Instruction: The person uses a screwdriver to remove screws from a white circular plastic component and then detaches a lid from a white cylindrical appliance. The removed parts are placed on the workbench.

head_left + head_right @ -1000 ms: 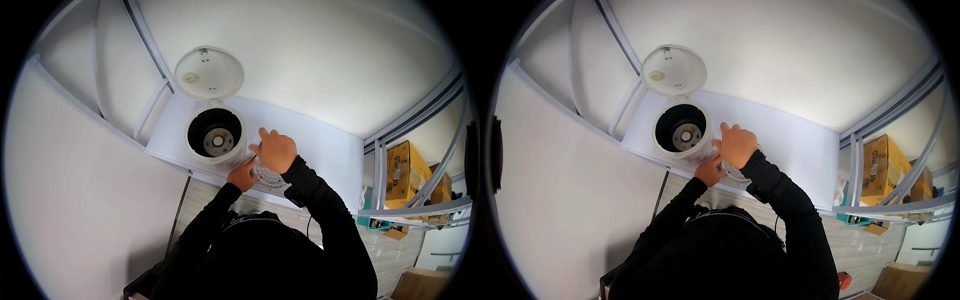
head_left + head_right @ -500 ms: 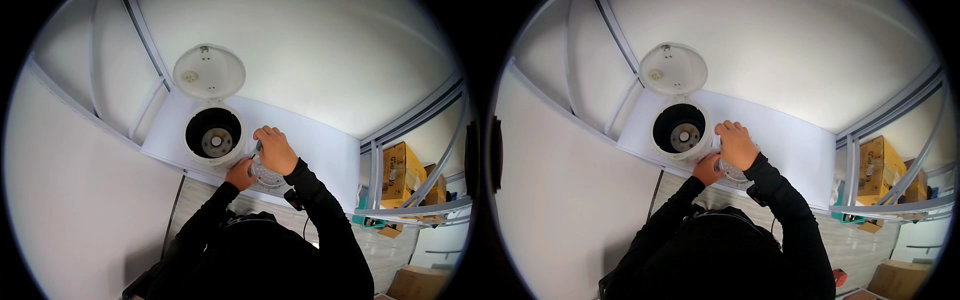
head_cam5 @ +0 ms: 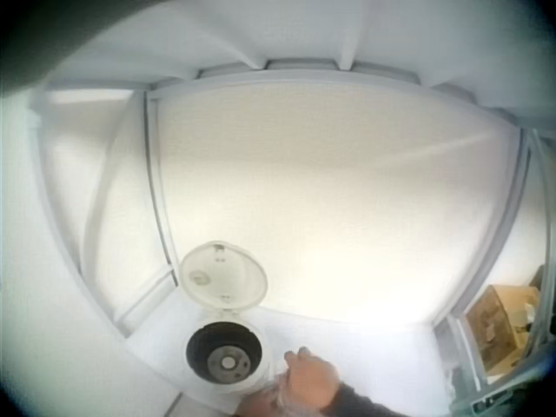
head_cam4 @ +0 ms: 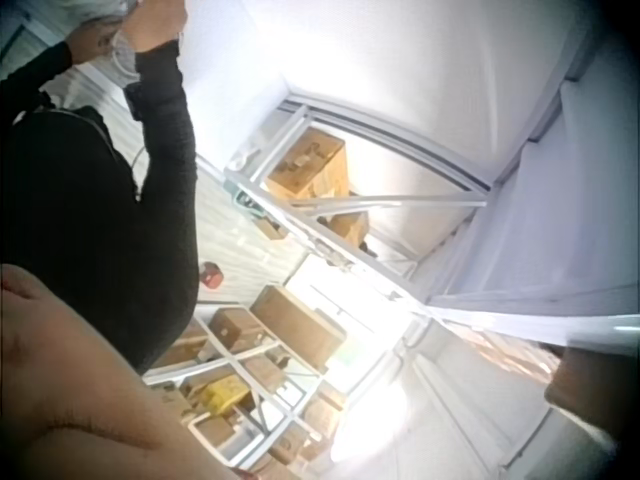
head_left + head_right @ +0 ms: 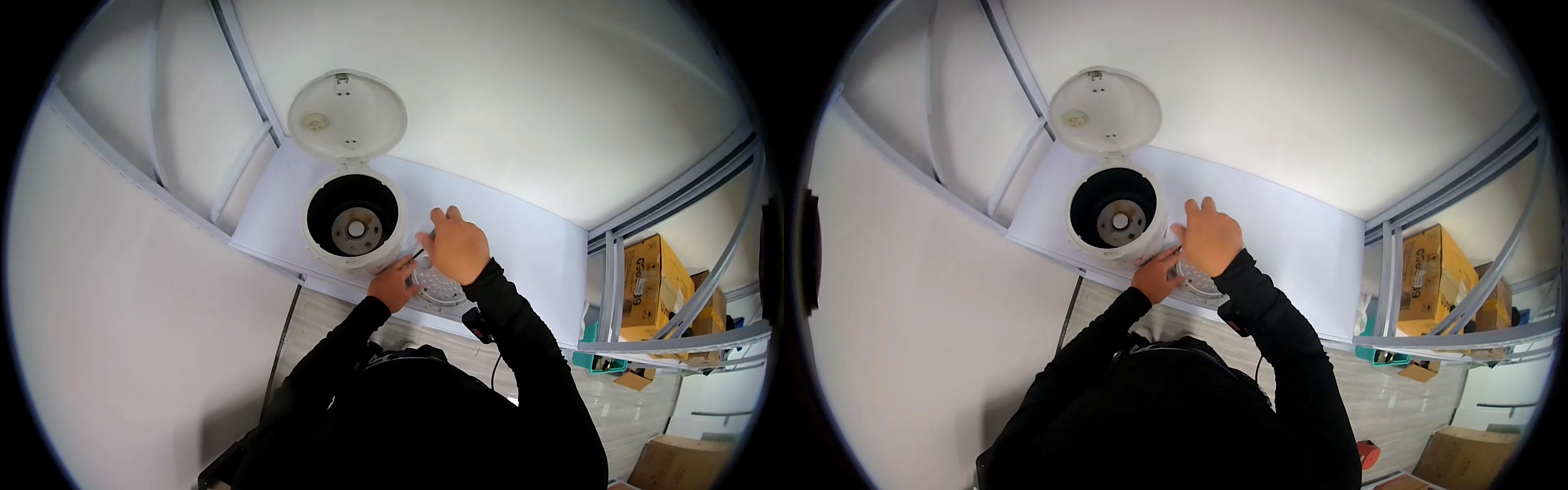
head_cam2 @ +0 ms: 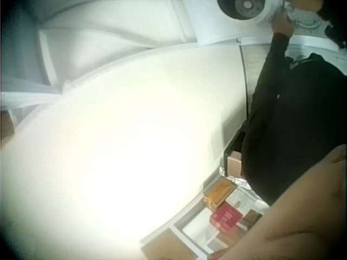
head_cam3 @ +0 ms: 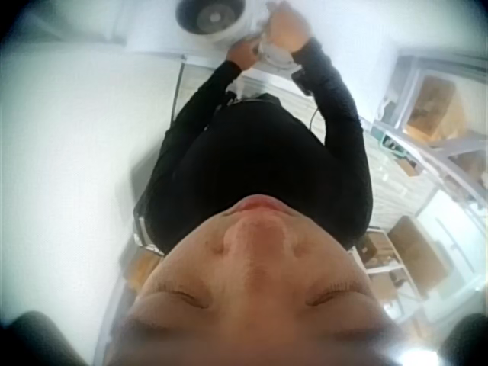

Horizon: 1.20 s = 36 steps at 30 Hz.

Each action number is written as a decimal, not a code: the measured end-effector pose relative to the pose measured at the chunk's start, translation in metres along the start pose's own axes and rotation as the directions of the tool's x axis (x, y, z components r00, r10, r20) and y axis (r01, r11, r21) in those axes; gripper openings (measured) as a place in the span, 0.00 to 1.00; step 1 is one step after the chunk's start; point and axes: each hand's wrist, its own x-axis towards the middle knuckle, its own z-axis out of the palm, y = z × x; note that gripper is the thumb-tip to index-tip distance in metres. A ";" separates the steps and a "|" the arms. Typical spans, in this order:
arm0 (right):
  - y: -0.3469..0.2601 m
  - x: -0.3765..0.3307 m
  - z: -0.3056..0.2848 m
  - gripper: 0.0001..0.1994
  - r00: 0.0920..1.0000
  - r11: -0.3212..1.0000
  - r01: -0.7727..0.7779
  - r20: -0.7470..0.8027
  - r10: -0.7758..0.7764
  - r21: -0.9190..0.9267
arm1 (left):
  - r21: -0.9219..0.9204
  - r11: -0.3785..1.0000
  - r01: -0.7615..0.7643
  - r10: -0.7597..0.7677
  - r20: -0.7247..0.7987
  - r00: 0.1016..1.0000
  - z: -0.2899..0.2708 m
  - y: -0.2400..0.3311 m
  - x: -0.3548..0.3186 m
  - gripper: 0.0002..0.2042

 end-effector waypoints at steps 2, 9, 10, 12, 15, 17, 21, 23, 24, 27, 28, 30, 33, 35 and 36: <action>0.011 0.004 0.009 0.12 0.988 0.989 0.143 -0.059 -0.140 0.050 | -0.002 1.000 -0.001 0.001 0.006 1.000 0.000 0.000 0.001 0.32; -0.001 -0.004 -0.001 0.13 0.985 0.984 0.162 -0.064 -0.158 0.075 | -0.012 1.000 -0.016 0.016 0.019 1.000 0.002 -0.006 0.003 0.32; 0.002 -0.002 0.001 0.13 0.987 0.985 0.155 -0.052 -0.152 0.080 | -0.003 1.000 -0.018 0.018 0.015 1.000 0.003 -0.007 0.003 0.33; 0.012 0.003 0.009 0.14 0.990 0.986 0.138 -0.031 -0.136 0.089 | 0.018 1.000 -0.023 0.023 0.011 1.000 0.000 -0.002 0.002 0.33; 0.018 0.002 0.013 0.15 0.917 0.920 0.374 -0.196 -0.348 0.116 | -0.013 1.000 0.025 -0.024 0.078 0.997 -0.006 0.004 0.003 0.34; 0.013 -0.002 0.010 0.14 0.926 0.936 0.342 -0.202 -0.320 0.085 | 0.003 1.000 0.017 -0.017 0.067 0.998 -0.006 0.004 0.003 0.34; -0.003 -0.004 -0.003 0.14 1.000 1.000 0.011 0.017 -0.011 0.020 | 0.002 1.000 -0.020 0.020 0.029 0.999 -0.002 -0.002 0.002 0.34; 0.007 -0.001 0.004 0.15 0.991 0.988 0.127 -0.055 -0.123 0.085 | 0.002 1.000 -0.015 0.015 0.037 0.999 -0.001 -0.002 0.002 0.34; 0.013 0.000 0.007 0.16 0.980 0.976 0.184 -0.093 -0.174 0.114 | 0.001 1.000 -0.014 0.014 0.043 0.999 -0.002 0.000 0.003 0.34; 0.015 -0.002 0.004 0.17 0.916 0.921 0.375 -0.198 -0.349 0.111 | -0.034 0.999 -0.010 0.012 0.060 0.998 0.000 -0.003 0.003 0.35; 0.011 -0.003 0.002 0.16 0.953 0.955 0.282 -0.142 -0.269 0.089 | -0.034 0.999 -0.014 0.016 0.054 0.998 0.002 -0.005 0.003 0.36; -0.003 -0.006 -0.006 0.16 0.995 0.995 0.091 -0.040 -0.090 0.028 | -0.030 0.999 -0.028 0.030 0.043 0.999 0.003 -0.009 0.005 0.36; 0.018 0.002 0.015 0.16 0.983 0.976 0.158 -0.121 -0.140 0.150 | -0.051 0.999 -0.008 0.011 0.049 0.999 0.002 -0.006 0.004 0.36; 0.023 0.001 0.016 0.16 0.958 0.959 0.250 -0.181 -0.224 0.136 | -0.044 0.999 -0.006 0.008 0.056 0.998 0.001 -0.004 0.004 0.36; 0.023 0.001 0.015 0.16 0.941 0.947 0.296 -0.209 -0.266 0.126 | -0.041 0.999 -0.004 0.006 0.059 0.998 0.001 -0.004 0.005 0.36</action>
